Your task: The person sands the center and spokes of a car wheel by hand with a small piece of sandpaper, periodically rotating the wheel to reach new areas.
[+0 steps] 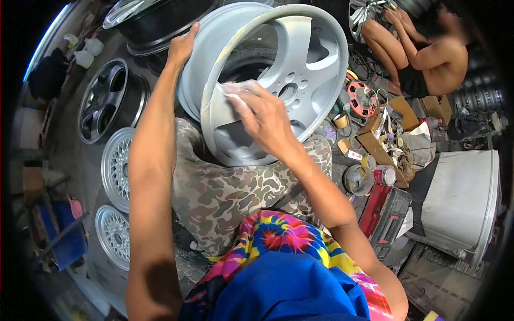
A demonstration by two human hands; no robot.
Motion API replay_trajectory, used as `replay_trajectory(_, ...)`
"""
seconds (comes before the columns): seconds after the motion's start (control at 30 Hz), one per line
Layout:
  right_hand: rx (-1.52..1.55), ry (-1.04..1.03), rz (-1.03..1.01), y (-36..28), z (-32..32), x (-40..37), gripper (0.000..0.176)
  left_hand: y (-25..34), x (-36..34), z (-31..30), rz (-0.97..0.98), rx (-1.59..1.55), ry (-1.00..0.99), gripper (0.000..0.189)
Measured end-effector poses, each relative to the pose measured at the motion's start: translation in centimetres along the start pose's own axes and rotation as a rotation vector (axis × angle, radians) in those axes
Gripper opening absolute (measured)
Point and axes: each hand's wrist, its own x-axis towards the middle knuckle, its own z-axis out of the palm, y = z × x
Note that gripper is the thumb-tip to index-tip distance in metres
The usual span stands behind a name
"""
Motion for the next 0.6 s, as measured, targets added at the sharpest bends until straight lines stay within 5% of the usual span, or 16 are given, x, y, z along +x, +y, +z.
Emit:
replay_trajectory(0.13, -0.612, -0.221, -0.089, 7.0, -5.3, -1.0, 0.029, -1.0, 1.2, 0.1, -0.037, 0.075, -0.032, 0.087)
replay_trajectory(0.17, -0.674, -0.160, -0.377, 9.5, -6.6, 0.5, 0.033, -0.9, 1.1, 0.2, -0.035, 0.075, -0.034, 0.087)
replay_trajectory(0.37, -0.891, -0.227, -0.710, 10.0, -10.7, 7.1, 0.018, -1.6, 1.4, 0.2, -0.011, 0.036, 0.012, 0.088)
replay_trajectory(0.47, -0.654, -0.202, -0.587, 11.2, -7.7, 4.0, 0.022, -1.3, 1.1, 0.2, -0.008, 0.039, -0.021, 0.089)
replay_trajectory(0.6, -0.196, 0.018, -0.004, 6.4, -1.9, -0.7, 0.028, -2.0, 1.6, 0.1, -0.038, 0.060, -0.019, 0.089)
